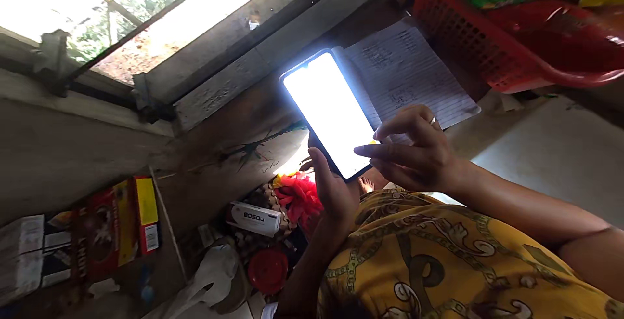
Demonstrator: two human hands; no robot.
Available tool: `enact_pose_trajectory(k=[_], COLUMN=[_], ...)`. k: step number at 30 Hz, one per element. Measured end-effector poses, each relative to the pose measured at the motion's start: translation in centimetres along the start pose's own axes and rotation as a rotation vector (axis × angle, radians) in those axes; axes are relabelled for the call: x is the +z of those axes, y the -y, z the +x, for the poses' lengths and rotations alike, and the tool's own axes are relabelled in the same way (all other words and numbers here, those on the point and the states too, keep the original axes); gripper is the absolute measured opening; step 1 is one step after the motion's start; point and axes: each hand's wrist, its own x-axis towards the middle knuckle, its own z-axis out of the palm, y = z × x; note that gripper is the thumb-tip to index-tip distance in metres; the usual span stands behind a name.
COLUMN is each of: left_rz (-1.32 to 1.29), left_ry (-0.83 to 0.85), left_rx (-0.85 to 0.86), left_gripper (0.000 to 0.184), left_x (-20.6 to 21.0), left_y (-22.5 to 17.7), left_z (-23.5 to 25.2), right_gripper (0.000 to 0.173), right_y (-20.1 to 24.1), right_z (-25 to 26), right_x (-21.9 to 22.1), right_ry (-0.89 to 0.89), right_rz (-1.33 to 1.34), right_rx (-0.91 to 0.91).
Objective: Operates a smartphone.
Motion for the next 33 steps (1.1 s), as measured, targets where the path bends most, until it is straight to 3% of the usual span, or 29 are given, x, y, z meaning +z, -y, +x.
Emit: enact_pose_trajectory(k=[12, 33], left_rz=[-0.011, -0.007], left_ry=[0.032, 0.021], left_rx=[-0.003, 0.017], left_gripper=[0.051, 0.049], left_x=[-0.4, -0.5], left_y=[-0.1, 0.1], left_z=[0.2, 0.2], right_gripper=[0.014, 0.016], right_y=[-0.3, -1.2], right_z=[-0.3, -0.4], right_x=[0.2, -0.7], right_ry=[0.055, -0.043], right_rz=[-0.01, -0.096], right_rx=[-0.05, 0.016])
